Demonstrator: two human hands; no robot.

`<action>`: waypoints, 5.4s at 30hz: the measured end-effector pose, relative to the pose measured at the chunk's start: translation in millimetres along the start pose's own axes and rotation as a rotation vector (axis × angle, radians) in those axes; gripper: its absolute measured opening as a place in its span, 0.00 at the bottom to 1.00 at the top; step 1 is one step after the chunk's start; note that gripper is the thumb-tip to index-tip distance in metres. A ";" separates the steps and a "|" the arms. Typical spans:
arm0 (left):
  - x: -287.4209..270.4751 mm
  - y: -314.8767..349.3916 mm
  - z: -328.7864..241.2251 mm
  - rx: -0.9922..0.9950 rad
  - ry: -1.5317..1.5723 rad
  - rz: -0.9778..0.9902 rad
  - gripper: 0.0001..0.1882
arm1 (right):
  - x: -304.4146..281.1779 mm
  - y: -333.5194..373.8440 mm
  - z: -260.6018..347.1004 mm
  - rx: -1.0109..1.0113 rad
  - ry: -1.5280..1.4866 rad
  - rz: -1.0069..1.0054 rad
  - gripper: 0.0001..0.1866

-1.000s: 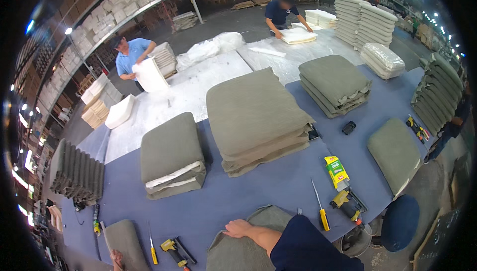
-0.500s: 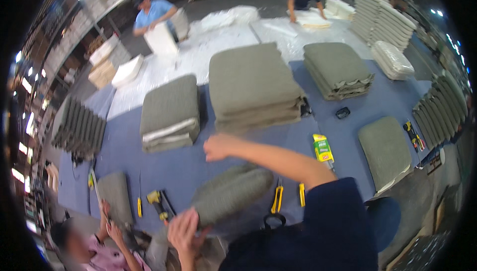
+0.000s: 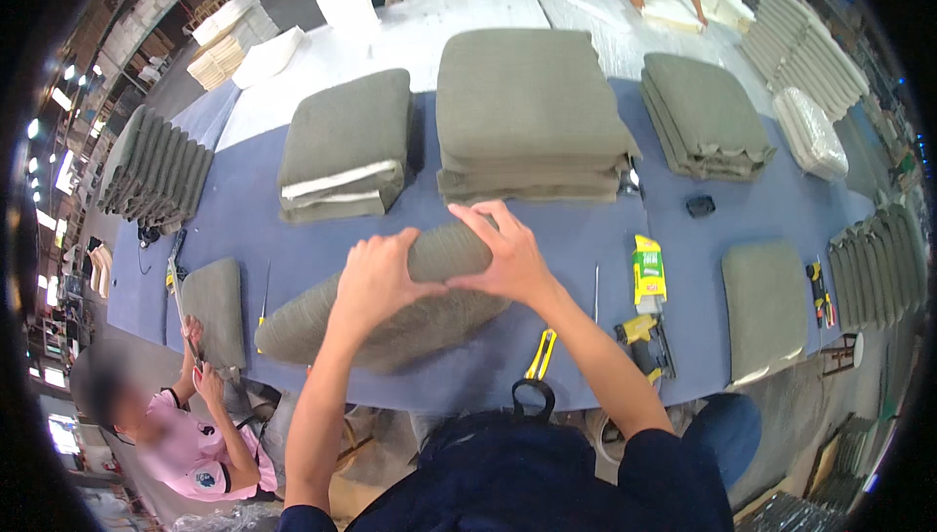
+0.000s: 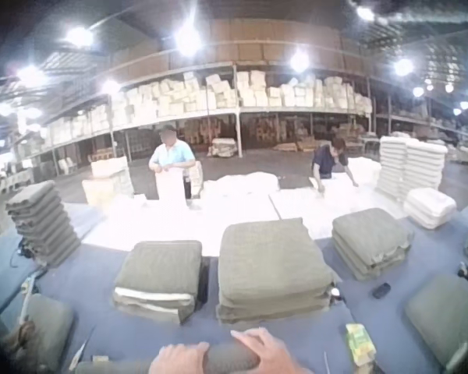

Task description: The person uses a staple gun to attach fabric to a foam cushion, then folds and smooths the fabric edges. They handle multiple cushions, stacking them on the table while another worker performs similar tasks nearby.

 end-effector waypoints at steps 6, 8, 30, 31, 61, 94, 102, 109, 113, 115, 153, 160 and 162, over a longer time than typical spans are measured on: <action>-2.0 -11.7 -1.9 0.104 0.100 0.078 0.25 | 10.4 6.3 -10.4 -0.108 0.025 -0.166 0.36; 2.1 -17.3 -2.2 0.116 0.262 0.214 0.21 | 5.9 10.8 -9.3 -0.115 0.064 -0.185 0.34; 22.1 -32.8 11.0 0.154 -0.073 -0.315 0.49 | 49.0 -61.0 -23.6 0.009 0.062 -0.394 0.17; 23.7 -34.2 7.8 0.124 -0.115 -0.331 0.51 | 60.8 -59.7 -19.5 -0.158 0.169 -0.375 0.15; 31.6 16.4 -53.8 0.295 0.305 0.432 0.26 | -28.8 62.6 33.0 0.467 -0.195 -0.060 0.16; 111.4 122.8 -126.6 0.502 0.640 0.406 0.44 | 135.5 205.2 -155.6 1.693 -0.617 0.527 0.43; 38.7 120.3 -156.0 0.575 0.663 0.444 0.42 | 96.2 217.1 -164.9 1.511 -0.340 0.433 0.41; -9.4 97.2 -125.7 0.235 0.096 0.140 0.31 | -18.5 141.0 25.4 0.559 -0.666 -0.241 0.19; -18.4 112.0 -77.5 0.053 -0.075 -0.047 0.25 | -13.6 88.7 53.5 0.333 -0.258 -0.228 0.10; -25.8 133.2 -36.2 -0.112 -0.091 -0.119 0.24 | -4.2 77.9 41.2 0.170 -0.187 -0.377 0.09; 48.9 239.8 160.1 -0.264 0.726 -0.856 0.32 | 175.2 -49.0 195.4 -0.595 0.442 0.492 0.34; 69.5 221.3 158.6 -0.509 0.621 -1.182 0.19 | 194.4 -43.7 192.1 -0.512 0.443 0.361 0.29; 68.6 223.5 156.6 -0.570 0.686 -1.160 0.17 | 194.7 -40.7 195.2 -0.502 0.451 0.346 0.30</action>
Point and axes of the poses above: each hand's wrist, its own y-axis away from the middle knuckle, its own x-axis out of the palm, z = x × y, the point moved 4 cm from there along -y, towards the middle knuckle, and after that the axes turned 1 degree about -z, right-handed, at the moved point
